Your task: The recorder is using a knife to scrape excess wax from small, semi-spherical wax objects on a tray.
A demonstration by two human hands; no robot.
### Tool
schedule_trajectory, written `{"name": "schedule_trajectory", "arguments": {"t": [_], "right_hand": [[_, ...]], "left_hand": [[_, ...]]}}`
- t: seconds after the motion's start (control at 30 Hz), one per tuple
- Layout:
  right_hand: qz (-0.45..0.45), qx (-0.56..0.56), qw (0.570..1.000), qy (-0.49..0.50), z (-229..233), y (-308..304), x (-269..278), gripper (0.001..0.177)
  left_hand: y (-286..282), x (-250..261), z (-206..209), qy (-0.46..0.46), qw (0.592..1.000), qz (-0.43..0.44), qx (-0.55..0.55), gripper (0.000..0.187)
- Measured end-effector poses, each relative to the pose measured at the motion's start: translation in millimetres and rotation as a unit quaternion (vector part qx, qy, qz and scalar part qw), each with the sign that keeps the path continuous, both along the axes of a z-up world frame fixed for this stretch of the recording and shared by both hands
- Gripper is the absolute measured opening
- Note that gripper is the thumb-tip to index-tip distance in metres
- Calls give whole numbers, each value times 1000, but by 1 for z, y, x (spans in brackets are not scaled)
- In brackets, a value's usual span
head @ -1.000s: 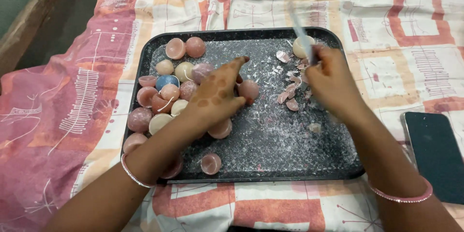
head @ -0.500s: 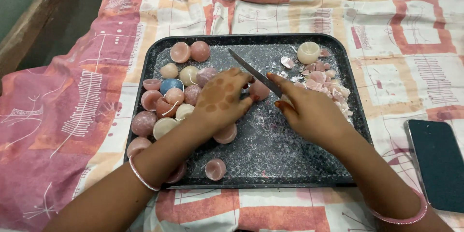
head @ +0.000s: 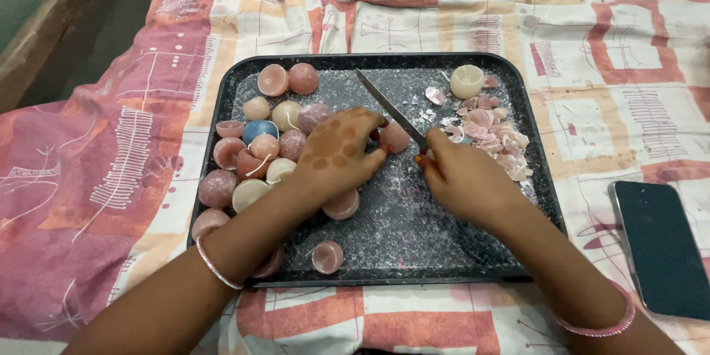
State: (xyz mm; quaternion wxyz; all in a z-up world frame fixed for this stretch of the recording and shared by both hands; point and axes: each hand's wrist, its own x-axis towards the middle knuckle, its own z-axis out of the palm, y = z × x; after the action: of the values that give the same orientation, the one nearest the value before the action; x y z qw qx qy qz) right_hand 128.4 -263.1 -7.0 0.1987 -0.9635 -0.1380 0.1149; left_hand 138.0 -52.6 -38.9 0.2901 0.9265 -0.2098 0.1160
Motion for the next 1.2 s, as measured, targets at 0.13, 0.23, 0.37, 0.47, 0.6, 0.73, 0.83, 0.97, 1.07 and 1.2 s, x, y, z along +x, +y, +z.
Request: {"name": "schedule_trajectory", "arguments": {"t": [0.13, 0.23, 0.37, 0.47, 0.6, 0.73, 0.83, 0.97, 1.07, 1.2], "right_hand": [[1, -4, 1000, -17, 2, 3, -1, 19], [-12, -22, 1000, -18, 3, 6, -7, 21], [4, -23, 999, -47, 1, 8, -11, 19], [6, -34, 998, -61, -3, 8, -11, 18], [7, -27, 998, -63, -3, 9, -11, 18], [10, -22, 998, -66, -1, 10, -10, 17], [-5, -44, 998, -41, 10, 11, -10, 15], [3, -39, 999, -28, 14, 12, -10, 16], [-1, -46, 998, -43, 5, 13, -11, 13], [-37, -51, 998, -14, 5, 20, -13, 18]], "left_hand": [[-9, 11, 41, 83, 996, 27, -9, 34], [-17, 34, 50, 52, 996, 78, -1, 36], [-32, 95, 46, -48, 995, 84, 28, 49], [-49, 127, 37, 68, 985, 129, 94, 76], [-63, 147, 32, 172, 946, 173, 215, 104], [-58, 153, 22, 258, 919, 124, 271, 109], [-55, 150, 19, 204, 941, 107, 249, 118], [-54, 145, 25, 223, 946, 98, 212, 119], [-53, 144, 23, 213, 953, 99, 192, 119], [-50, 142, 34, 216, 956, 97, 171, 119]]}}
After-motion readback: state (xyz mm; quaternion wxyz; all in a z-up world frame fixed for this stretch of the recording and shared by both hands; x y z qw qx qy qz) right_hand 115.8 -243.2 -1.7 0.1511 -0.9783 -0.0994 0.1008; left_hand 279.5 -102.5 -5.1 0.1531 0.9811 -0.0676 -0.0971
